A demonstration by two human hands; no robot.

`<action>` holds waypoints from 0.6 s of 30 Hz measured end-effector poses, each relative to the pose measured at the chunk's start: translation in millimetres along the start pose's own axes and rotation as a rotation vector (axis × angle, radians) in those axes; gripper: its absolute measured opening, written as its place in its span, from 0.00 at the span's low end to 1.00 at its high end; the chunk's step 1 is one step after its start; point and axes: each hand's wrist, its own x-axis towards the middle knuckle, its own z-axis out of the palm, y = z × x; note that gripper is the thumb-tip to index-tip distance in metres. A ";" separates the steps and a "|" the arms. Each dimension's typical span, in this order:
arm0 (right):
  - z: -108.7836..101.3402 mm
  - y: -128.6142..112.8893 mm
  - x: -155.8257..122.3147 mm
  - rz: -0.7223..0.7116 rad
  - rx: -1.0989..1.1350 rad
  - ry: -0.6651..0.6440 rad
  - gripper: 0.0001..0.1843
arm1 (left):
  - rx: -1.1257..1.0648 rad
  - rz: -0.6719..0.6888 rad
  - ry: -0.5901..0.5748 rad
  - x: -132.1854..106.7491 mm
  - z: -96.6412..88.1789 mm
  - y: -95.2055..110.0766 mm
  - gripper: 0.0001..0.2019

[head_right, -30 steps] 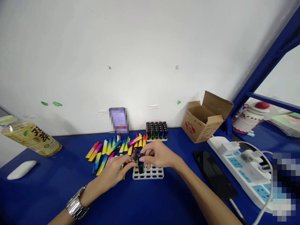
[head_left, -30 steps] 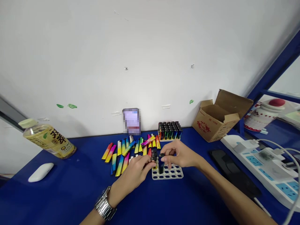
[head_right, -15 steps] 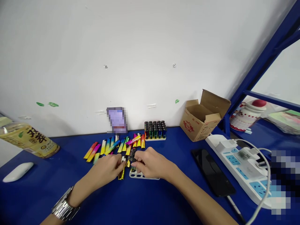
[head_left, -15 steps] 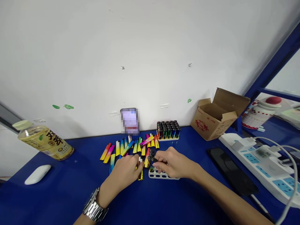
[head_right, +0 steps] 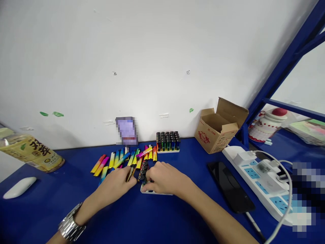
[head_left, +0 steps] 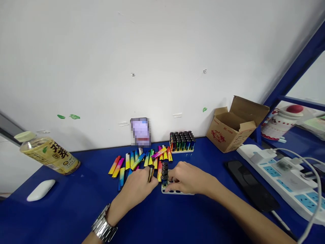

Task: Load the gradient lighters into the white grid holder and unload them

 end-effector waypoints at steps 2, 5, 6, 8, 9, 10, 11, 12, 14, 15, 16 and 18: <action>-4.0 9.0 3.2 -0.050 0.096 0.004 0.23 | -0.121 0.020 0.058 4.5 -3.1 -5.0 0.08; -13.0 23.9 13.2 -0.040 0.071 0.160 0.25 | -0.373 0.041 0.115 10.0 -3.6 -12.9 0.10; -14.5 27.8 18.5 0.003 0.001 0.220 0.22 | -0.471 0.046 0.111 11.2 -2.3 -14.8 0.10; -13.4 32.5 31.6 0.029 -0.188 0.230 0.13 | -0.645 0.056 0.085 12.6 1.6 -16.5 0.10; -11.0 33.3 39.0 0.028 -0.296 0.183 0.12 | -0.709 0.054 0.081 12.9 3.7 -16.2 0.09; -7.7 33.3 46.5 0.032 -0.400 0.135 0.13 | -0.763 0.043 0.086 13.0 5.5 -15.3 0.09; -4.1 32.7 53.9 0.034 -0.486 0.088 0.16 | -0.815 0.024 0.092 13.0 6.8 -13.9 0.09; -0.6 31.7 60.8 0.037 -0.556 0.043 0.18 | -0.864 -0.001 0.095 12.8 7.6 -12.2 0.09; 4.6 29.6 72.3 0.036 -0.641 -0.023 0.16 | -0.954 -0.055 0.091 12.3 7.6 -9.0 0.12; 5.8 28.6 76.4 0.030 -0.661 -0.046 0.14 | -0.992 -0.075 0.082 12.1 7.0 -7.8 0.15; 6.1 27.7 79.2 0.023 -0.668 -0.062 0.12 | -1.020 -0.092 0.076 12.0 6.2 -7.1 0.17; 4.7 26.1 80.7 0.011 -0.654 -0.045 0.08 | -1.044 -0.132 0.075 11.7 4.5 -6.7 0.23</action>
